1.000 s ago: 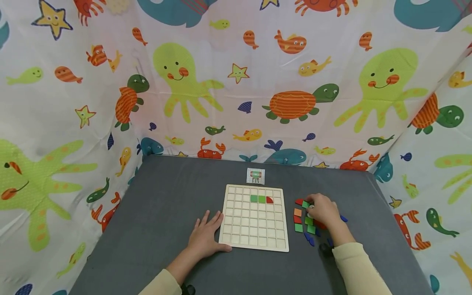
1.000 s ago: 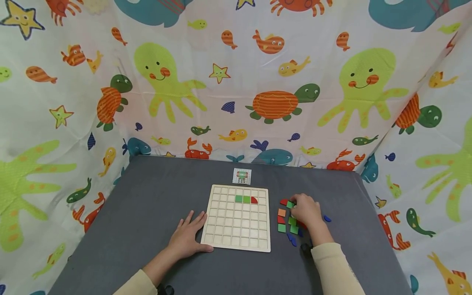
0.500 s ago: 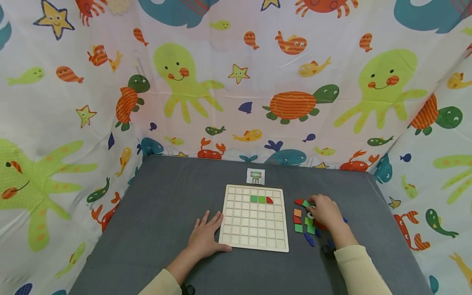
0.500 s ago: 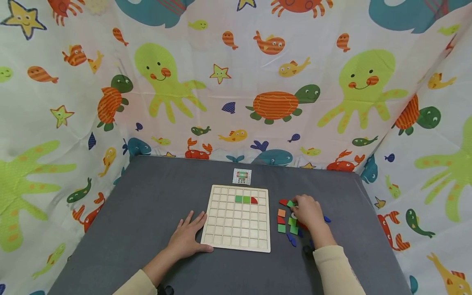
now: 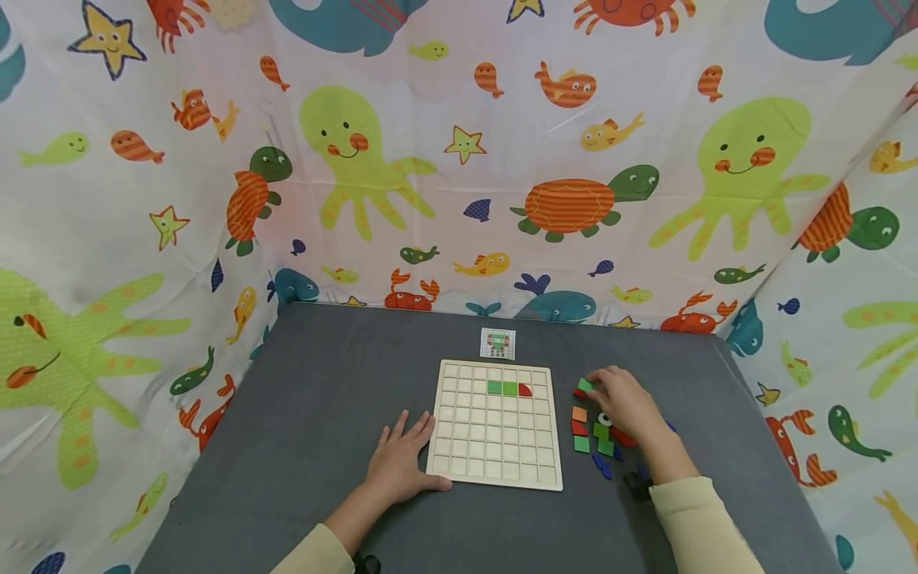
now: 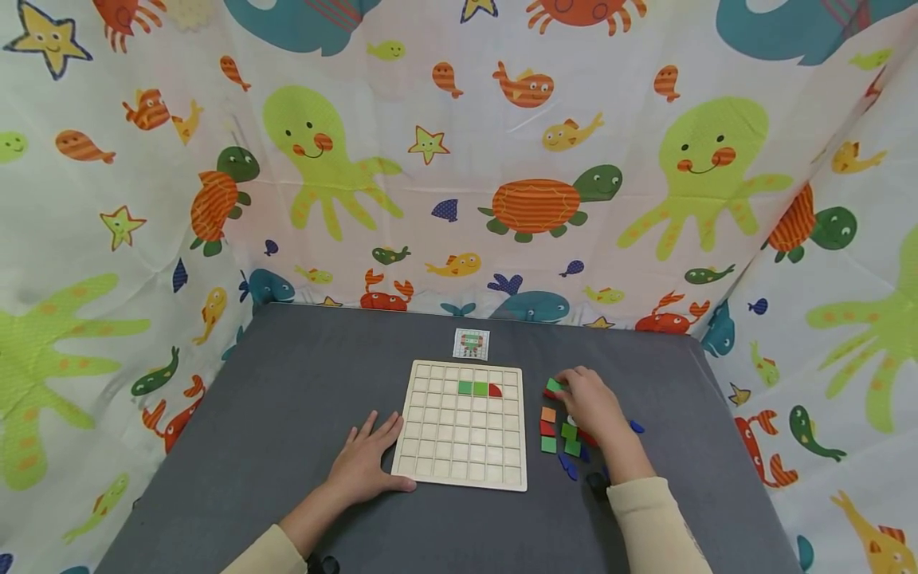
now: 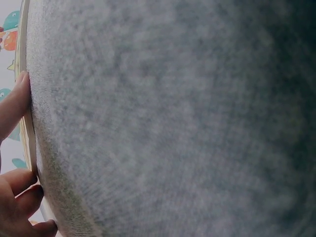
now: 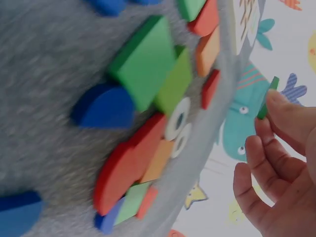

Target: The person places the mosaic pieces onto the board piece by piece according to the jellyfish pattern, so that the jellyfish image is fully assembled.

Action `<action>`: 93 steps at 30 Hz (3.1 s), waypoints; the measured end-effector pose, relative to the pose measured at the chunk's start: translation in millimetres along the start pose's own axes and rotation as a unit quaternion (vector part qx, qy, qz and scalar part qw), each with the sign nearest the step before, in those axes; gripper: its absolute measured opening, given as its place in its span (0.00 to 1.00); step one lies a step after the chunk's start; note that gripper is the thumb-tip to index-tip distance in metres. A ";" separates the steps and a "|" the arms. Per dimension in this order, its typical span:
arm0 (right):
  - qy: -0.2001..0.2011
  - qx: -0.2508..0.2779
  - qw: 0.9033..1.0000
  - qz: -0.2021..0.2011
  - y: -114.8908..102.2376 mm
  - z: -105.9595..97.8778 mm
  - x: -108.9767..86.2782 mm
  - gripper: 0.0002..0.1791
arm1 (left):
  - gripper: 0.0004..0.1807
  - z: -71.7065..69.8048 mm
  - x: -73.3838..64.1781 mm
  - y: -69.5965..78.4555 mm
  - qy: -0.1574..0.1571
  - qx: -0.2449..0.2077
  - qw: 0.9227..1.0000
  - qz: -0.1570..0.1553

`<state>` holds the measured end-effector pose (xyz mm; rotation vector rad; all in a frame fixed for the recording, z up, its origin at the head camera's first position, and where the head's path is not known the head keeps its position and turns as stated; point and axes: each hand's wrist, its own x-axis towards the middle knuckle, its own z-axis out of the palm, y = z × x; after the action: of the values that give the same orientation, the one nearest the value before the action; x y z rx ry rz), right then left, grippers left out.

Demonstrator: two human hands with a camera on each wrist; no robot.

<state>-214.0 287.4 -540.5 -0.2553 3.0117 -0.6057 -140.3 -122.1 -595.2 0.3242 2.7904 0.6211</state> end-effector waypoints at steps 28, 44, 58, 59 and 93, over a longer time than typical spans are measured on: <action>0.000 -0.003 0.997 -0.071 -65.5 6.9 21.5 0.15 | 0.66 -0.4 0.2 1.9 0.002 -0.007 1.000 0.003; -0.015 0.028 0.994 -0.101 -98.0 26.7 39.2 0.14 | 0.66 2.9 1.7 -2.9 0.006 0.000 1.000 0.004; -0.035 0.026 0.993 -0.112 -120.3 52.2 53.7 0.13 | 0.66 1.1 1.2 -1.8 0.001 -0.003 1.000 0.003; -0.038 0.026 0.993 -0.112 -121.9 53.3 54.8 0.13 | 0.66 1.0 1.5 -1.7 0.000 -0.002 1.000 0.002; -0.068 -0.036 0.991 -0.110 -140.5 83.4 80.8 0.14 | 0.66 0.0 -0.6 2.2 0.011 0.002 1.000 0.002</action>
<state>-264.9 114.0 -564.8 -0.6132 2.8968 -0.4724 -139.4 -120.3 -594.2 0.3256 2.8129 0.6234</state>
